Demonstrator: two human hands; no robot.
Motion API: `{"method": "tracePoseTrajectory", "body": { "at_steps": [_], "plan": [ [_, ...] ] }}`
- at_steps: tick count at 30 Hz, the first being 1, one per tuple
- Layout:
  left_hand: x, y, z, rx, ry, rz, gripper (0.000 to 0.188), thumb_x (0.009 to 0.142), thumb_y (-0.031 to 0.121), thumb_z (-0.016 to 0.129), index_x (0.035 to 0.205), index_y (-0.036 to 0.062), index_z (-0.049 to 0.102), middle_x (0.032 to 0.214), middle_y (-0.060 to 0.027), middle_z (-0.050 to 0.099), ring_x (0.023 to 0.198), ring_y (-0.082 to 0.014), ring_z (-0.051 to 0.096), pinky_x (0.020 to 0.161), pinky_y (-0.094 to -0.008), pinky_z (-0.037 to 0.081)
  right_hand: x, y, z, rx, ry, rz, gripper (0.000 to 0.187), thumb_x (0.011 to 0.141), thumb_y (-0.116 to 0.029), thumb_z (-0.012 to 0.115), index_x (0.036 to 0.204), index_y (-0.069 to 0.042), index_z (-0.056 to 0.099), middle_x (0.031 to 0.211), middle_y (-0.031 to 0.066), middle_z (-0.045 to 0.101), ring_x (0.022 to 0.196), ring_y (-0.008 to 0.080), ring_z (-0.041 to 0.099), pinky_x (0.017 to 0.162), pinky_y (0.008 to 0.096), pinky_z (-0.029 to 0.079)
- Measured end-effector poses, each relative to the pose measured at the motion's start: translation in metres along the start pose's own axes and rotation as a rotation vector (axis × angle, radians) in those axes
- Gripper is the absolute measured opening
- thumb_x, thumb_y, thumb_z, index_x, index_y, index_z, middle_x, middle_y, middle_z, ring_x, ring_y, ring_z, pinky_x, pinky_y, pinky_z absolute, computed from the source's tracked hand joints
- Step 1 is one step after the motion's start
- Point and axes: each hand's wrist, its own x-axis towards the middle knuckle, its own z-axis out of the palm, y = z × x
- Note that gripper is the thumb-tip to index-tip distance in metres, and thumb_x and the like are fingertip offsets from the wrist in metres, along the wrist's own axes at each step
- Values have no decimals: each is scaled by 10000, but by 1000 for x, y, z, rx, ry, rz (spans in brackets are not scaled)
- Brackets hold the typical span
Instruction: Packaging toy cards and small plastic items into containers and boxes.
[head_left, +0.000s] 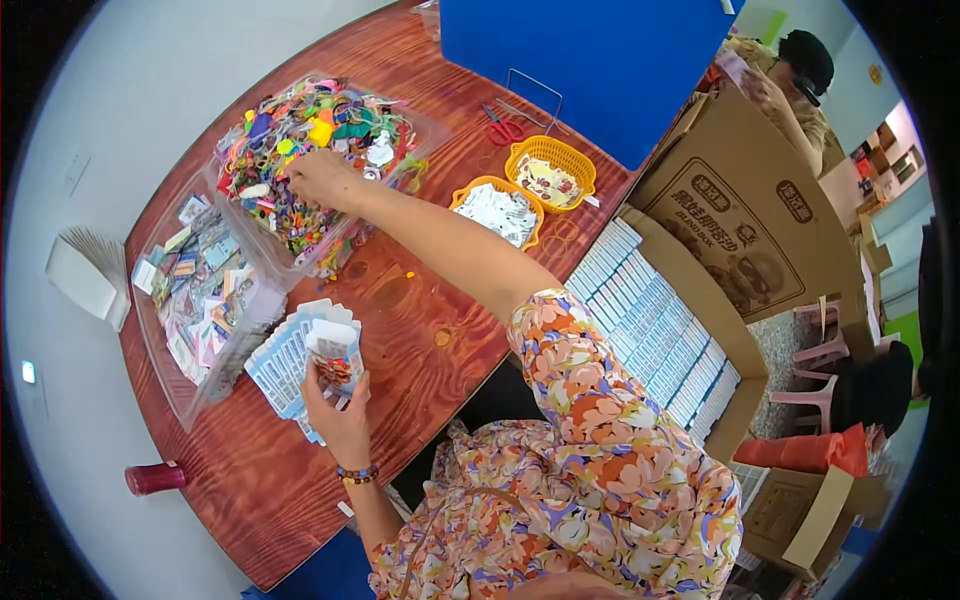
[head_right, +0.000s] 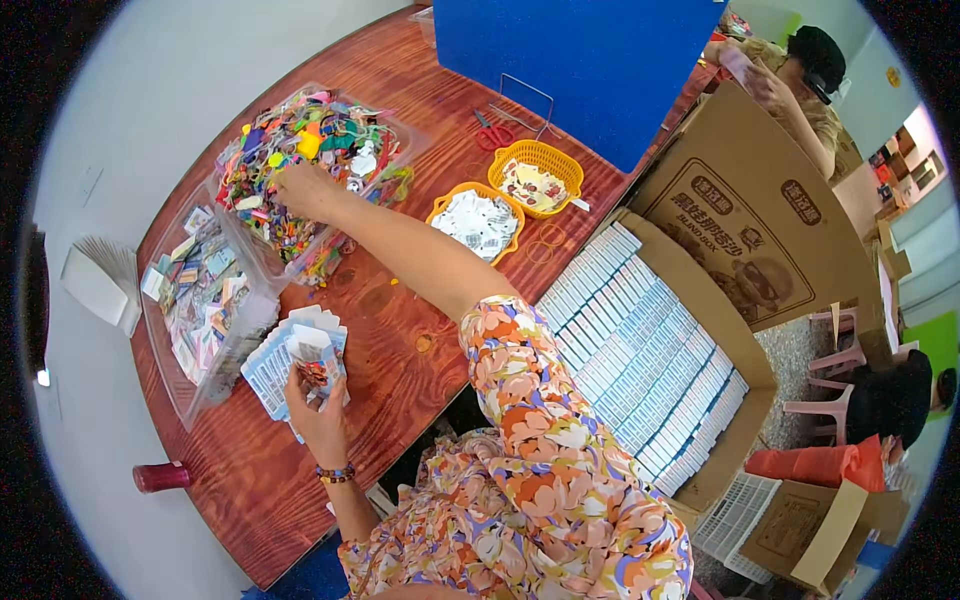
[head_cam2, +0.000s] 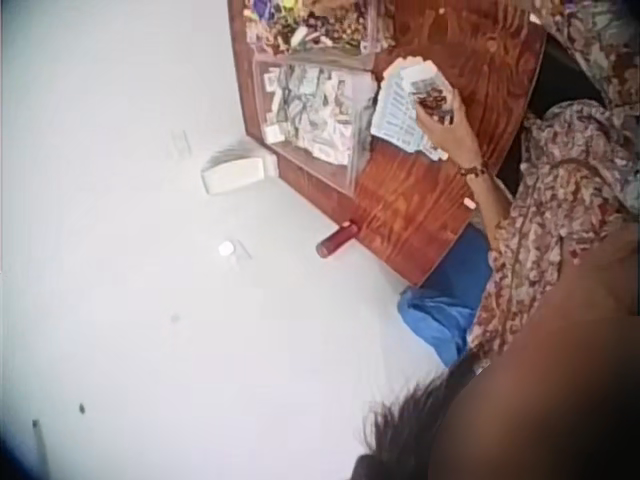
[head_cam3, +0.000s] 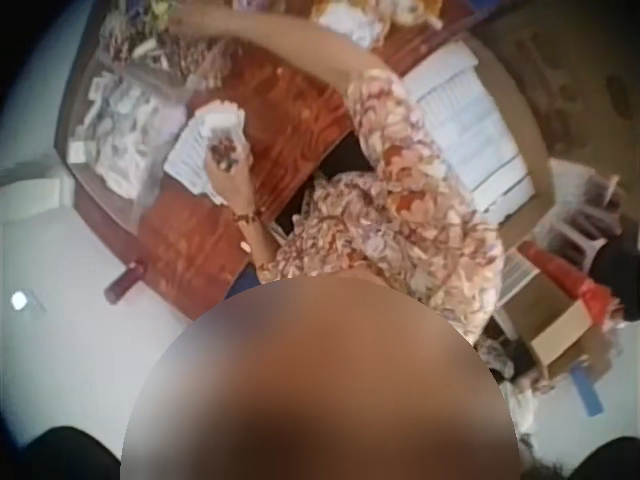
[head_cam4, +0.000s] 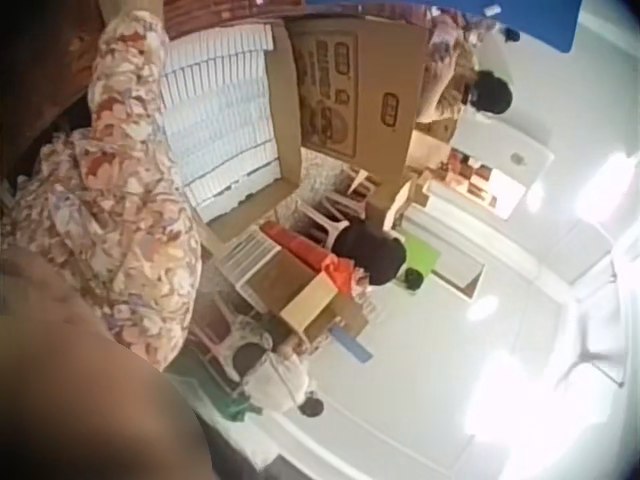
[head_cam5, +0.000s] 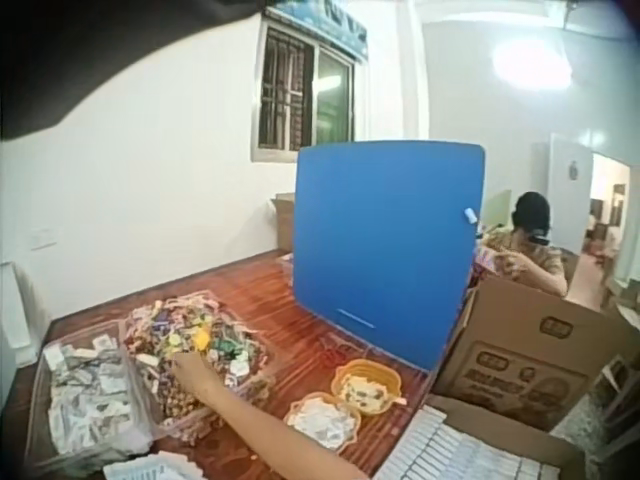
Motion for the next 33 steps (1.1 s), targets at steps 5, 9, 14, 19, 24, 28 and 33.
{"method": "tracePoseTrajectory", "body": {
  "at_steps": [5, 9, 14, 19, 24, 28, 33],
  "plan": [
    [4, -8, -1, 7, 17, -36, 693, 831, 121, 789, 1413, -27, 444, 1302, -128, 548, 1123, -214, 574, 885, -350, 531, -28, -41, -23, 349, -141, 83, 180, 906, -150, 575, 885, 9, 654, 743, 94, 714, 612, 183, 704, 526, 325, 554],
    [17, -1, 3, 2, 74, 13, 755, 781, 157, 840, 1400, -36, 453, 1324, -153, 540, 1141, -236, 583, 901, -356, 527, -86, -70, -28, 475, -387, -205, 201, 844, -225, 646, 859, -36, 713, 756, 91, 710, 646, 184, 694, 596, 347, 542],
    [16, 13, 14, 113, 47, 90, 750, 776, 197, 851, 1381, -39, 476, 1281, -146, 575, 1103, -228, 579, 896, -348, 506, -158, -93, -16, -31, -149, -349, 188, 782, -246, 639, 832, -73, 694, 756, 148, 685, 752, 344, 688, 625, 489, 521],
    [8, 20, 24, 50, 8, 85, 744, 775, 184, 850, 1384, -28, 477, 1256, -128, 587, 1095, -213, 577, 902, -343, 489, -179, -94, -32, -5, -32, -269, 167, 788, -229, 632, 836, -77, 679, 720, 144, 668, 694, 347, 678, 602, 478, 509],
    [8, 19, 32, 19, -17, 97, 699, 796, 122, 825, 1383, -16, 471, 1245, -112, 592, 1089, -195, 591, 891, -331, 496, -183, -87, -65, 216, 59, -171, 210, 816, -260, 652, 847, -52, 670, 749, 133, 682, 705, 344, 678, 640, 441, 522],
    [-2, 23, 35, -37, -100, 77, 694, 806, 103, 811, 1390, -14, 456, 1228, -108, 606, 1099, -206, 611, 915, -336, 506, -162, -46, -64, 451, -34, -169, 219, 874, -267, 667, 879, -48, 676, 795, 88, 703, 713, 230, 698, 643, 384, 538],
    [2, 15, 57, 141, -151, 240, 663, 733, 151, 869, 1286, 1, 535, 1132, -99, 626, 1012, -216, 619, 891, -349, 505, -175, -9, -102, 959, -193, 123, 186, 996, -251, 576, 956, -80, 636, 867, 23, 713, 751, 119, 709, 624, 243, 552]
  ]
}}
